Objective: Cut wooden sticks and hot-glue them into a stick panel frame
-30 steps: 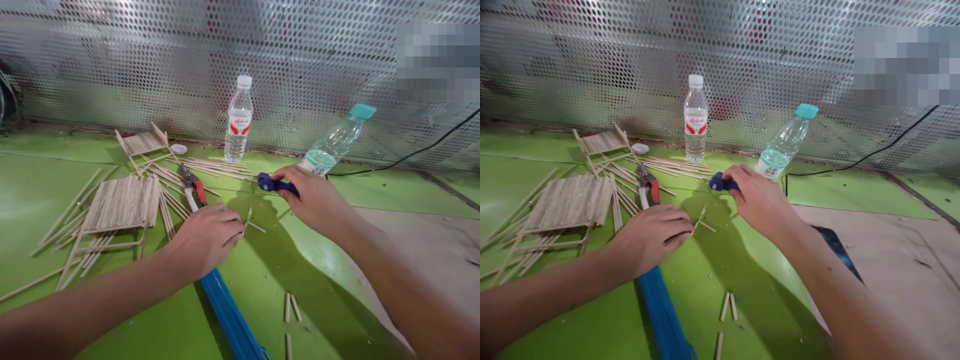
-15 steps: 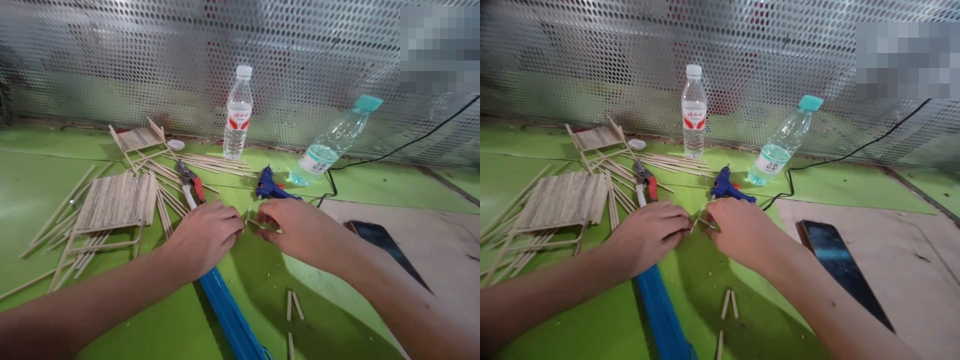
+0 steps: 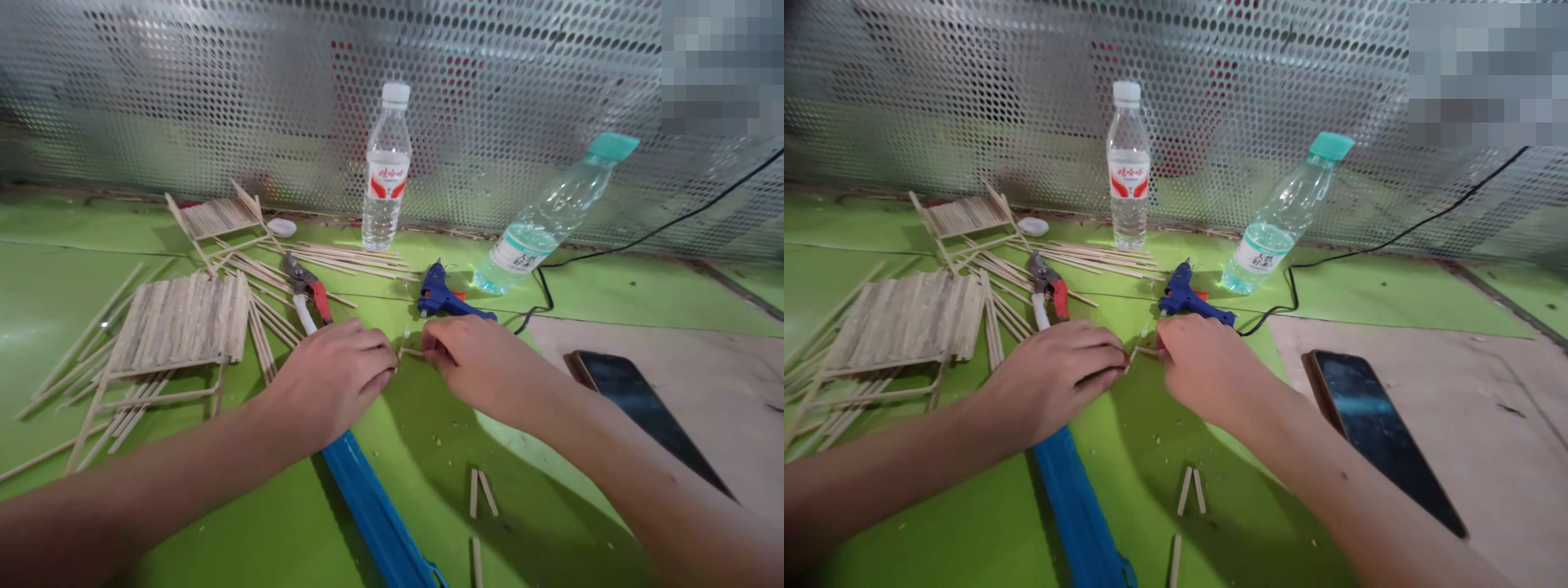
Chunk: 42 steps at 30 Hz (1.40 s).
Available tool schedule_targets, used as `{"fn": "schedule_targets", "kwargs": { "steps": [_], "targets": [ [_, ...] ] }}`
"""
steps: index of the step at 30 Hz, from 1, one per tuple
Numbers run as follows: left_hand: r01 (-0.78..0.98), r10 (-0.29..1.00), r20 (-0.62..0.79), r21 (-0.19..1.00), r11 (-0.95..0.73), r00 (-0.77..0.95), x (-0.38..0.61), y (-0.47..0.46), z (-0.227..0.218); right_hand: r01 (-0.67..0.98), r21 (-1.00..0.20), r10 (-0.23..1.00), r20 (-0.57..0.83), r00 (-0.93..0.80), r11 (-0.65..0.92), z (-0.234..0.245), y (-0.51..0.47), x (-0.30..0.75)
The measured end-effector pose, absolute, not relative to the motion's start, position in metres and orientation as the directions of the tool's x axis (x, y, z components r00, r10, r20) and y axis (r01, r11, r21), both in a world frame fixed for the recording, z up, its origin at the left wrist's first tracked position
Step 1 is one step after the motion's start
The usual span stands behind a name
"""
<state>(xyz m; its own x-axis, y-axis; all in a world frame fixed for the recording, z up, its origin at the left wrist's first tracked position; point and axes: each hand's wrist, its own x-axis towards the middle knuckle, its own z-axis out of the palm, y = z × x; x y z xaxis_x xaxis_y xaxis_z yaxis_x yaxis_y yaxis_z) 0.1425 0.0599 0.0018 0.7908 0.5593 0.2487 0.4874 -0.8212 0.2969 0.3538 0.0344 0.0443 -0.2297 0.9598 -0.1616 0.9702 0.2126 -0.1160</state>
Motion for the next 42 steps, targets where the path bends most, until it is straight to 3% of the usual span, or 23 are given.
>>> {"fn": "schedule_targets", "kwargs": {
  "steps": [4,12,29,42],
  "targets": [
    [0.489,0.562,0.25,0.299,-0.819,0.789,0.142,0.059,0.003,0.971,-0.136,0.966,-0.146,-0.216,0.196,0.044,0.036,0.357],
    [0.489,0.56,0.254,0.293,-0.822,0.789,0.143,0.059,0.002,0.99,-0.061,0.99,-0.056,-0.131,0.128,0.042,0.04,0.352],
    [0.495,0.564,0.243,0.293,-0.818,0.789,0.142,0.06,0.002,0.959,-0.031,0.958,-0.048,-0.284,0.283,0.031,0.04,0.356],
    [0.493,0.562,0.251,0.291,-0.82,0.788,0.142,0.059,0.003,0.874,0.043,0.872,-0.104,-0.478,0.484,0.026,0.052,0.372]
  ]
}}
